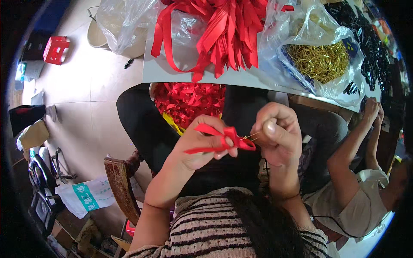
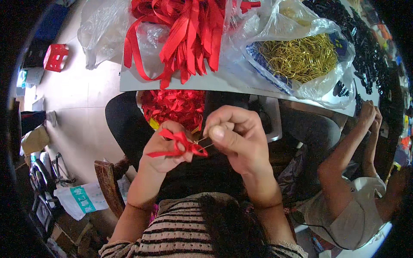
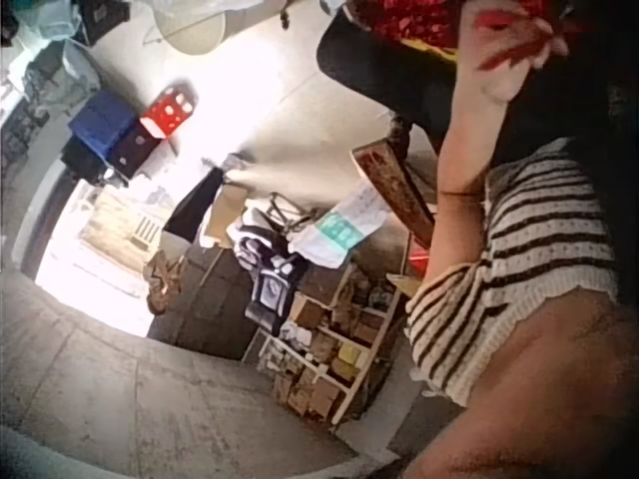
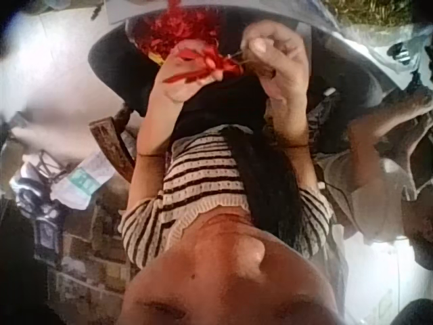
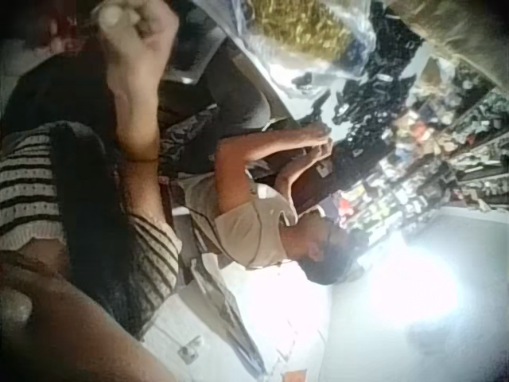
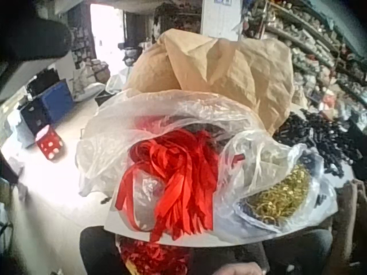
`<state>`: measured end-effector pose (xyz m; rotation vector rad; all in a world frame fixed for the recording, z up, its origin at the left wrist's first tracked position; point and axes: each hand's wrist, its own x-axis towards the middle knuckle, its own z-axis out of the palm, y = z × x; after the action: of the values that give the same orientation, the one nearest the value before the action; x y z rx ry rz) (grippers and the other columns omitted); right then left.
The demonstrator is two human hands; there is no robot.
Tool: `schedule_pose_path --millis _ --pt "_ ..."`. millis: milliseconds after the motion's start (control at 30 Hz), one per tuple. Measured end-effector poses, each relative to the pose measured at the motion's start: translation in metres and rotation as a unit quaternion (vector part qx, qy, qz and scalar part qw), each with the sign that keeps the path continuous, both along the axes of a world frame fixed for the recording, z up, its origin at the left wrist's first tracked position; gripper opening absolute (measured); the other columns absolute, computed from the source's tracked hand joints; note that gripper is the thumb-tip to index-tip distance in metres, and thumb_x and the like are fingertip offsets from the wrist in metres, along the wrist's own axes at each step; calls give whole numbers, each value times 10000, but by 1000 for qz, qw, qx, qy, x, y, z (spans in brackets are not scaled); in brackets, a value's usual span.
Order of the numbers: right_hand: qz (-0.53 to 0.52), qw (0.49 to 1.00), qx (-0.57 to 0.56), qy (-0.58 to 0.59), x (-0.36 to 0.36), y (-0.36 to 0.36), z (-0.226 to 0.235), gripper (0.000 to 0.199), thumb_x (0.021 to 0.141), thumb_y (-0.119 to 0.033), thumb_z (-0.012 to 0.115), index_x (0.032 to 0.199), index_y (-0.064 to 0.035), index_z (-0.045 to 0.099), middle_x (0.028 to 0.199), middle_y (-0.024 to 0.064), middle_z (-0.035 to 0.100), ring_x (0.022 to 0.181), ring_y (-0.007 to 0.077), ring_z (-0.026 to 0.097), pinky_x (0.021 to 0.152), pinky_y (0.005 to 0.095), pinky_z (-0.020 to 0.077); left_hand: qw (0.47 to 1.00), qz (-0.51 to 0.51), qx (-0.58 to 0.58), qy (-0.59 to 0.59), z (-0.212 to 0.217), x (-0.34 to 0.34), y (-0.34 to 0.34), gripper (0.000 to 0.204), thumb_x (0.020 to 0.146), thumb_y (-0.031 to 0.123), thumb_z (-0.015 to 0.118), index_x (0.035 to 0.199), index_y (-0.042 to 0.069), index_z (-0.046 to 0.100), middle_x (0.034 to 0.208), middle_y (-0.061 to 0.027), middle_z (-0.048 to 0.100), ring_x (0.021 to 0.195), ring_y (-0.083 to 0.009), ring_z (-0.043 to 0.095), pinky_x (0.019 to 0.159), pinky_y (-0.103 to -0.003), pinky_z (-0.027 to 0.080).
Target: Assemble decorative red ribbon bows by tying ribbon and gold wire.
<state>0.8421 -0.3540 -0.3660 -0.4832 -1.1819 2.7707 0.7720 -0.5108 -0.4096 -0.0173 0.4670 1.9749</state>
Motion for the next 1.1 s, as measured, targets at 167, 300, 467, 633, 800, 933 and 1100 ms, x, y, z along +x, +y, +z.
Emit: schedule_pose_path --millis 167,300,467,633,800,933,1100 --pt "2 999 35 -6 -1 1 2 163 774 -126 642 811 24 589 577 -36 482 468 4 343 425 171 215 1000 -17 -6 -17 1 1 -1 126 744 82 673 788 -27 627 702 -195 624 480 -144 499 454 -222 374" --pt "4 1000 24 -5 -2 2 3 163 773 -128 648 816 19 592 603 -30 506 492 2 369 435 163 234 999 -22 21 -19 2 0 0 115 741 59 673 800 -31 631 699 -184 626 480 -143 514 441 -207 380" --pt "39 999 23 -29 -10 -1 6 130 782 -111 633 820 7 596 606 -29 523 489 5 380 434 162 239 992 -113 -14 62 9 -3 2 98 746 30 663 810 -36 630 690 -158 628 521 -150 562 450 -192 407" --pt "-25 958 284 23 -8 -5 -9 214 801 -162 617 921 16 606 897 82 575 676 78 516 547 191 403 977 40 -180 108 24 -5 3 174 752 48 663 893 -37 607 712 -112 624 563 -119 573 487 -201 435" --pt "-16 831 553 64 7 -9 11 265 679 -91 723 908 2 626 883 122 606 693 167 587 567 239 461 960 25 -202 192 34 -10 -2 165 753 17 647 891 -52 588 781 -61 612 702 -94 581 620 -202 467" --pt "-11 836 548 19 8 -9 18 138 704 -10 679 833 21 637 719 100 620 604 171 600 521 230 461 928 42 -239 283 40 -7 -1 154 759 21 645 882 -51 588 789 -60 609 716 -82 574 644 -203 470" --pt "38 931 346 -108 11 -6 28 73 761 19 618 824 54 628 699 89 621 570 109 585 500 202 461 934 -1 -222 280 41 -5 -4 145 770 -1 605 900 -39 552 803 -63 594 661 -101 598 583 -209 489"
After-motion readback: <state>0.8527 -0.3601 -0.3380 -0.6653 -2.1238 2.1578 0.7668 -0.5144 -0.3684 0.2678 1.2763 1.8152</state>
